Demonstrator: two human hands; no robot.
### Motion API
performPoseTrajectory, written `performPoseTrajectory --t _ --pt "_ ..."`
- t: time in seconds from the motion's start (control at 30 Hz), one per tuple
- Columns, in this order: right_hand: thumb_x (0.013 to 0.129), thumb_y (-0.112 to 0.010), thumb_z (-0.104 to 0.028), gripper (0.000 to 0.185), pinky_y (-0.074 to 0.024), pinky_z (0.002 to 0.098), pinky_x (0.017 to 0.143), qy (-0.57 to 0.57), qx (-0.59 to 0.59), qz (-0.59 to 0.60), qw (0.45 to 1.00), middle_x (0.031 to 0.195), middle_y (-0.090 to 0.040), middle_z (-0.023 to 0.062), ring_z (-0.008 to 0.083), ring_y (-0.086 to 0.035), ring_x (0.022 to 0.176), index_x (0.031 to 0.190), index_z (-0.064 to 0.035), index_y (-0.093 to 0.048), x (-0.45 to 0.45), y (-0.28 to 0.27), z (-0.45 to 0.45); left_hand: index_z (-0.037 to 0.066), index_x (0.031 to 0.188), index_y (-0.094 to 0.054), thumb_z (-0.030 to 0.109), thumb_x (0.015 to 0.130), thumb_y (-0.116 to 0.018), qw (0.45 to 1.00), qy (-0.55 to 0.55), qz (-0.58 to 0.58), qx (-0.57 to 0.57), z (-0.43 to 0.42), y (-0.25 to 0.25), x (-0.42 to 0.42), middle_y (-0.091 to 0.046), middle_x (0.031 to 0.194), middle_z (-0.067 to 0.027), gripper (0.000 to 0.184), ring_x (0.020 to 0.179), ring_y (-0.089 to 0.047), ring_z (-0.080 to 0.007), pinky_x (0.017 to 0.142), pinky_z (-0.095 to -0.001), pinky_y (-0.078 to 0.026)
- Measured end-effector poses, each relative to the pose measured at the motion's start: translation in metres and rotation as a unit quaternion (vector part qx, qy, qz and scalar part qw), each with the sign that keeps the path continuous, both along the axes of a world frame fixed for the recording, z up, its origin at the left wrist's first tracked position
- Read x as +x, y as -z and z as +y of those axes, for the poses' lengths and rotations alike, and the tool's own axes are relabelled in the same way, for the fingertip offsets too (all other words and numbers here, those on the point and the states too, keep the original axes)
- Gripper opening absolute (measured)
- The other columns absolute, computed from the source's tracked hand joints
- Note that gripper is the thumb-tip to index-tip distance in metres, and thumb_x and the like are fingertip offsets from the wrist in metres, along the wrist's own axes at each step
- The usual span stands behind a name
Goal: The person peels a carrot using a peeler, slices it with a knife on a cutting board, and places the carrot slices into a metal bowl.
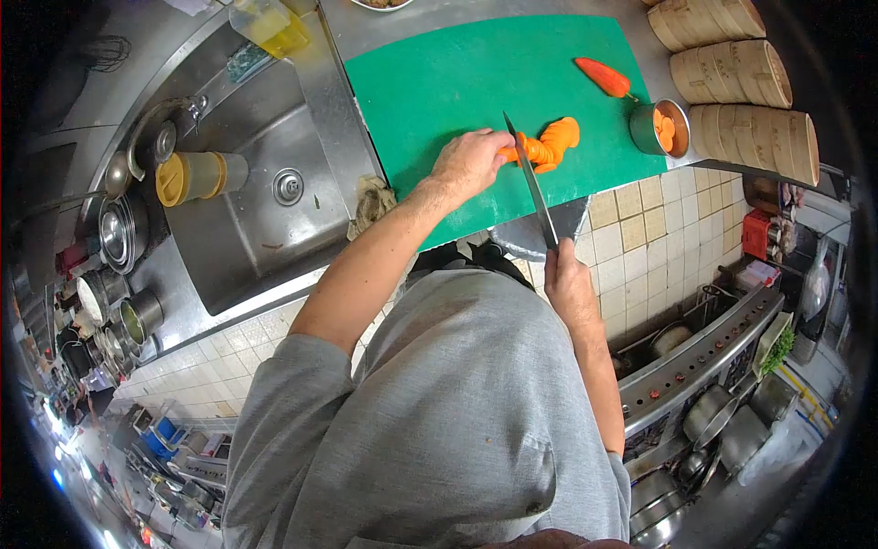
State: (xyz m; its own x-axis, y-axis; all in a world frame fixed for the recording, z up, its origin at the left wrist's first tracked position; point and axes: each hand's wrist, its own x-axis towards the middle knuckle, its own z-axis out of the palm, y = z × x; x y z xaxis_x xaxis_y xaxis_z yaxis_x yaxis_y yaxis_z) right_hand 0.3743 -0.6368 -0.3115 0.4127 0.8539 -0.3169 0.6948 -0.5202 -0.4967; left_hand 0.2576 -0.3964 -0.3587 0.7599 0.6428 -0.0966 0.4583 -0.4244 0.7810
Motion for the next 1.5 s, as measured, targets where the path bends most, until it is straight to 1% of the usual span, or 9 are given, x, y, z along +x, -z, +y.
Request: performPoseTrajectory --t 0.23,0.3,0.37,0.47,0.6,0.87,0.97,1.3,1.5 --pt "0.100 -0.053 -0.011 0.015 -0.0489 0.0607 0.061 0.004 -0.014 -0.001 1.000 0.075 -0.063 0.0326 0.0528 -0.064 0.075 0.106 -0.0029 -0.042 -0.002 0.000 -0.009 0.007 0.116 -0.066 0.007 0.089 -0.067 1.000 0.009 0.000 0.007 0.001 -0.002 0.000 -0.069 0.111 -0.0135 0.027 0.103 -0.066 -0.0365 0.088 -0.0456 -0.054" --pt "0.100 -0.053 -0.010 0.015 -0.0485 0.0612 0.062 0.006 -0.029 0.002 1.000 0.075 -0.063 0.0329 0.0530 -0.064 0.075 0.106 -0.0017 -0.042 -0.003 -0.001 -0.010 0.011 0.116 -0.065 0.008 0.090 -0.065 1.000 0.018 0.004 0.002 0.001 0.000 0.000 -0.068 0.111 -0.0121 0.026 0.104 -0.065 -0.0358 0.090 -0.0478 -0.053" --pt "0.100 -0.052 -0.010 0.016 -0.0482 0.0614 0.062 -0.003 -0.028 0.002 1.000 0.075 -0.063 0.0330 0.0532 -0.064 0.075 0.106 -0.0009 -0.042 -0.002 0.003 -0.013 0.011 0.116 -0.065 0.008 0.090 -0.065 1.000 0.017 0.000 0.008 0.002 0.002 0.000 -0.068 0.110 -0.0120 0.026 0.103 -0.065 -0.0359 0.089 -0.0480 -0.054" --pt "0.099 -0.052 -0.009 0.016 -0.0476 0.0616 0.062 -0.009 -0.032 0.008 0.999 0.075 -0.062 0.0331 0.0537 -0.063 0.075 0.106 0.0006 -0.042 -0.001 0.019 -0.016 0.010 0.115 -0.066 0.009 0.090 -0.066 1.000 0.014 0.000 0.010 0.001 0.000 0.001 -0.068 0.109 -0.0131 0.026 0.102 -0.066 -0.0367 0.088 -0.0471 -0.054" --pt "0.098 -0.053 -0.009 0.016 -0.0474 0.0614 0.062 -0.016 -0.028 0.002 0.999 0.075 -0.062 0.0337 0.0545 -0.062 0.076 0.104 0.0016 -0.042 0.001 0.060 -0.006 0.008 0.114 -0.067 0.009 0.089 -0.068 1.000 0.012 -0.012 0.020 -0.001 0.002 -0.002 -0.069 0.108 -0.0145 0.025 0.099 -0.066 -0.0377 0.086 -0.0461 -0.055" --pt "0.098 -0.053 -0.010 0.015 -0.0492 0.0616 0.062 -0.029 -0.017 0.002 0.999 0.072 -0.062 0.0333 0.0546 -0.062 0.074 0.100 0.0002 -0.042 0.011 0.024 0.000 0.007 0.113 -0.068 0.009 0.089 -0.068 1.000 -0.003 -0.021 0.014 -0.001 -0.001 -0.003 -0.068 0.107 -0.0156 0.024 0.099 -0.066 -0.0383 0.086 -0.0464 -0.054" --pt "0.098 -0.056 -0.010 0.016 -0.0478 0.0608 0.060 -0.003 -0.008 0.007 1.000 0.070 -0.062 0.0317 0.0531 -0.063 0.072 0.100 -0.0012 -0.043 0.006 0.016 -0.007 0.007 0.112 -0.068 0.009 0.089 -0.068 1.000 -0.007 -0.017 0.003 -0.001 0.000 -0.002 -0.068 0.107 -0.0161 0.023 0.099 -0.066 -0.0382 0.086 -0.0465 -0.054" --pt "0.099 -0.053 -0.011 0.014 -0.0507 0.0601 0.060 -0.007 -0.033 -0.009 0.999 0.071 -0.063 0.0319 0.0527 -0.064 0.071 0.100 -0.0001 -0.044 -0.003 -0.009 -0.017 0.006 0.113 -0.067 0.010 0.089 -0.068 1.000 -0.001 -0.011 0.008 0.000 0.005 -0.002 -0.068 0.108 -0.0159 0.024 0.100 -0.066 -0.0376 0.087 -0.0465 -0.054" --pt "0.098 -0.053 -0.010 0.015 -0.0509 0.0600 0.062 0.003 -0.060 0.000 0.998 0.073 -0.064 0.0331 0.0528 -0.064 0.072 0.103 0.0014 -0.044 -0.002 -0.005 -0.031 0.006 0.113 -0.067 0.010 0.089 -0.068 1.000 0.005 -0.004 0.002 0.000 0.002 -0.002 -0.068 0.108 -0.0156 0.024 0.101 -0.066 -0.0377 0.087 -0.0458 -0.054"
